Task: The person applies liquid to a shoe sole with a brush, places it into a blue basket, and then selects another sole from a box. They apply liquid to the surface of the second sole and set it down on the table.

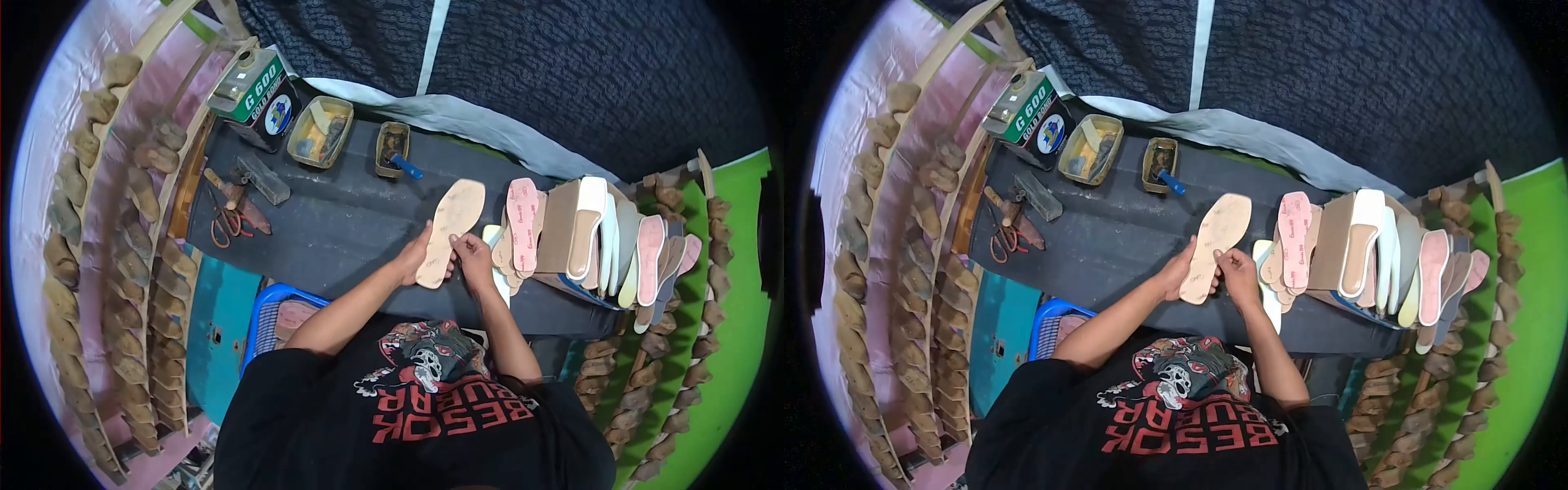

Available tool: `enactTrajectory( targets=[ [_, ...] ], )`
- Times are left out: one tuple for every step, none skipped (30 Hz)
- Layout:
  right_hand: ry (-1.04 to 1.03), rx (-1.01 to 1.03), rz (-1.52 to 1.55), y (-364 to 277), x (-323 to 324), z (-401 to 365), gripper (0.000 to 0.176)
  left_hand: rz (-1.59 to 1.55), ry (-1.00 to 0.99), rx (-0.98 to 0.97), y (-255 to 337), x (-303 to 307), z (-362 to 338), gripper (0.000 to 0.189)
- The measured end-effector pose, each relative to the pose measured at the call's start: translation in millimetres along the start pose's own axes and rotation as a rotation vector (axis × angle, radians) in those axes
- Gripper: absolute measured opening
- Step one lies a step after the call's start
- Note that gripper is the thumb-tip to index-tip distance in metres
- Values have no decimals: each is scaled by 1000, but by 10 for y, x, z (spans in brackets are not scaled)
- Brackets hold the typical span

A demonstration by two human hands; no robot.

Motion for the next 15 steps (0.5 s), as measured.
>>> enactTrajectory(
  targets=[
    [11,-37,-3,21,-24,-5,23,-55,-25,27,-71,35,-62,76],
    [42,-46,-5,62,-26,26,26,-67,-2,41,-126,79,-112,76],
    [74,-54,-2,138,-8,78,29,-75,21,57,-160,111,-166,77],
    [107,-62,2,208,14,121,33,-82,45,75,-206,148,-218,77],
    [94,-76,-5,276,35,168,28,-81,57,83,-240,206,-280,76],
    [87,-54,13,256,-20,180,26,-102,53,79,-262,270,-339,76],
    [76,-37,30,249,-96,195,24,-125,53,73,-293,333,-408,76],
    [60,-23,50,250,-166,220,23,-149,59,67,-332,380,-471,75],
    [-15,-58,30,249,-201,277,20,-169,90,62,-352,409,-542,74],
    [-56,-80,23,266,-246,327,20,-178,121,43,-365,442,-607,74],
    [-97,-102,19,289,-301,381,20,-185,152,25,-375,471,-665,74],
    [-140,-121,14,289,-382,433,19,-191,183,5,-367,495,-718,74],
    [-182,-124,7,303,-461,476,19,-204,221,-14,-360,522,-769,73],
    [-206,-140,16,329,-547,512,19,-218,259,-33,-359,550,-818,73],
    [-231,-155,22,352,-634,546,19,-234,295,-53,-361,575,-870,73]
  ],
)
Point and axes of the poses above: each hand's wrist, its own z-axis towards the middle knuckle, its own x-axis out of the back of the hand, y = z × x, the point moved 2 cm from there along z, towards the middle knuckle, and after that the axes turned 14 degrees about z, right-handed, at the moved point
